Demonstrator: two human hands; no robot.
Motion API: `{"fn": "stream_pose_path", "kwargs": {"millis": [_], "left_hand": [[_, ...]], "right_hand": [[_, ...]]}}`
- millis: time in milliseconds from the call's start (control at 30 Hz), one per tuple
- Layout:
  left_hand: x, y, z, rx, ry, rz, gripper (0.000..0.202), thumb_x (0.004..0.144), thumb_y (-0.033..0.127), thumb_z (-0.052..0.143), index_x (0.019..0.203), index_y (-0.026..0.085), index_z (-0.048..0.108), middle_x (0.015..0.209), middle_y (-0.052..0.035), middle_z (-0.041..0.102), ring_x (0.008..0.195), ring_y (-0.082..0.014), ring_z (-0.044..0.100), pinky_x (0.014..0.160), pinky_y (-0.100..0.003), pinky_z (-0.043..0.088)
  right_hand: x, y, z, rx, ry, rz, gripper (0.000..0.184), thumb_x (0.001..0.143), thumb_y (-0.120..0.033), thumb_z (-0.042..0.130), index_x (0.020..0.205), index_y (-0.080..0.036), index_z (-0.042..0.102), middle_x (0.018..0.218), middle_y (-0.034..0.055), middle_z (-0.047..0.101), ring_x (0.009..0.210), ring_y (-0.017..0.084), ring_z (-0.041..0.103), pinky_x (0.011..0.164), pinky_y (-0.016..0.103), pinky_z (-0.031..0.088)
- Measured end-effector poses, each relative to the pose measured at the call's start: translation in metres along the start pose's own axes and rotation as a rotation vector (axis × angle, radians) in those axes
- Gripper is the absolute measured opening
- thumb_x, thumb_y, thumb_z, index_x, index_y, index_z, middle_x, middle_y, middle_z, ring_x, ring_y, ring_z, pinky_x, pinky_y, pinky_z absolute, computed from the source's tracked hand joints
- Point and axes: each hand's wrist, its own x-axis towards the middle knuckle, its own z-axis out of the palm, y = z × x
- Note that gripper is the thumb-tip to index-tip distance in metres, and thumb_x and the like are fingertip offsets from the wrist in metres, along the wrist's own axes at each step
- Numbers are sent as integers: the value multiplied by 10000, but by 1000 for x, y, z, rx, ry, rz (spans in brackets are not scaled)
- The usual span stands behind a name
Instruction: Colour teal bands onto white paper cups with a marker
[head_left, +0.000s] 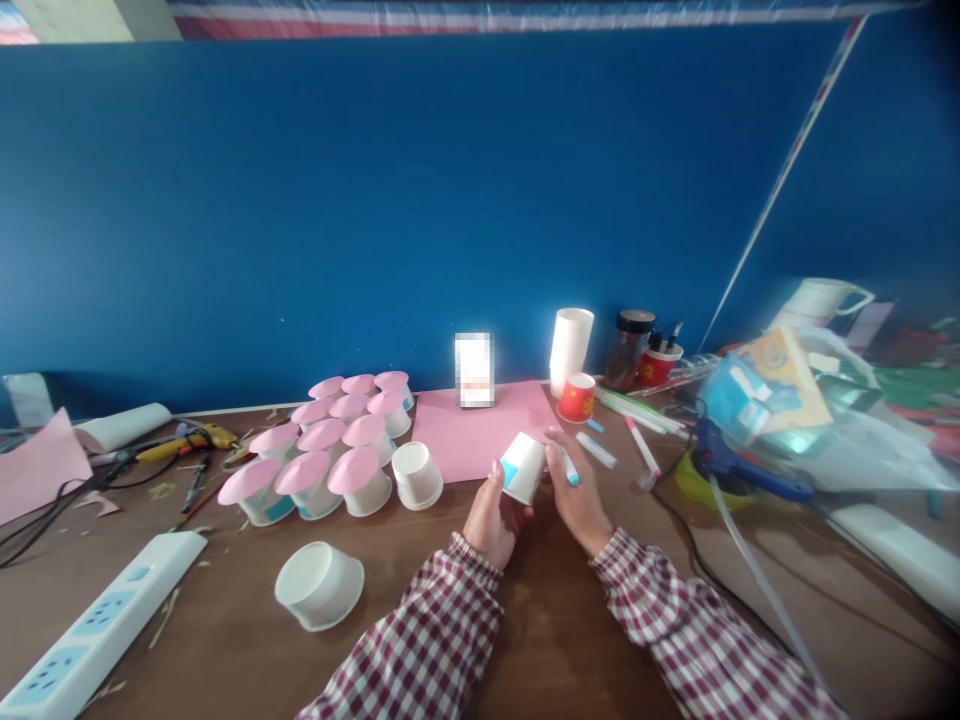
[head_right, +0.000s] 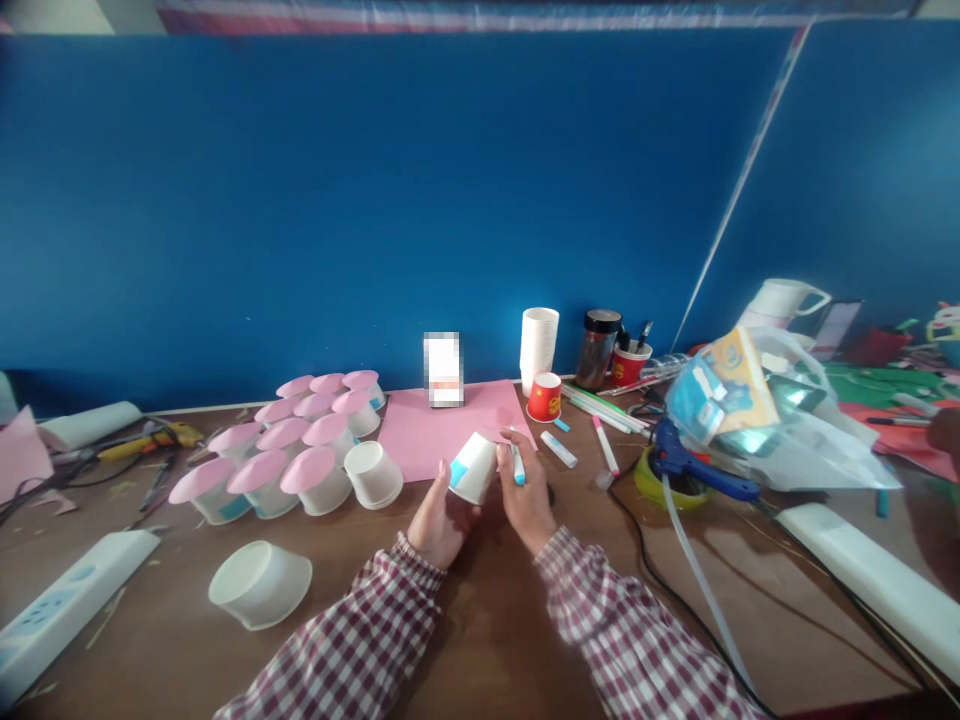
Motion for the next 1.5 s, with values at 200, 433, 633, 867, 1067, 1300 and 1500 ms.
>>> {"fn": "stream_pose_path", "kwargs": {"millis": [200,433,633,867,1067,1300,1500], "left_hand": [[1,-3,-5,70,32,102,456,710,449,724,1005,105,678,826,-78,680,606,-103,564,440,-183,395],[1,-6,-6,101,50,101,404,665,400,770,930,107,684,749,-42,641,558,-79,523,448,-183,403],[2,-6,-6,116,74,123,409,662,421,766,906,104,682,701,-35,626,535,-76,516,437,-180,397],[2,-6,-5,100,62,134,441,656,436,768,927,99,684,759,-54,650,564,-86,532,427,-182,402],[7,10,-3,-58,292,91,388,790,454,642,986,119,639,791,-53,647,575,-91,555,411,-177,420],[10,18,-8,-157,329,18,377,825,471,590,1011,143,612,816,-40,655,582,-89,581,409,-169,429],[10,17,-8,-138,299,18,424,834,513,555,1007,132,618,821,-40,656,588,-95,586,398,-174,432]], "right_hand": [[2,-1,0,-17,-5,-5,333,931,-433,423,1090,-182,574,942,77,644,836,210,614,791,377,518],[5,-1,-1,-22,-36,-39,317,928,-418,423,1056,-185,597,980,84,660,804,208,627,735,357,530],[5,1,0,-16,-30,-34,307,927,-421,429,1038,-192,601,974,72,665,845,211,634,773,359,527],[6,-3,-3,-39,-55,-30,321,926,-415,418,1066,-185,594,990,83,679,814,209,652,723,347,539],[21,-2,-24,-259,19,-165,293,890,-336,494,1134,-187,554,1023,92,693,956,233,657,829,376,512],[26,7,-33,-768,-185,-224,282,819,-242,575,1097,-196,592,912,75,715,834,248,667,690,342,499],[17,3,-24,-831,-263,-255,267,844,-229,567,1109,-195,578,958,50,696,871,216,636,708,278,451]]}}
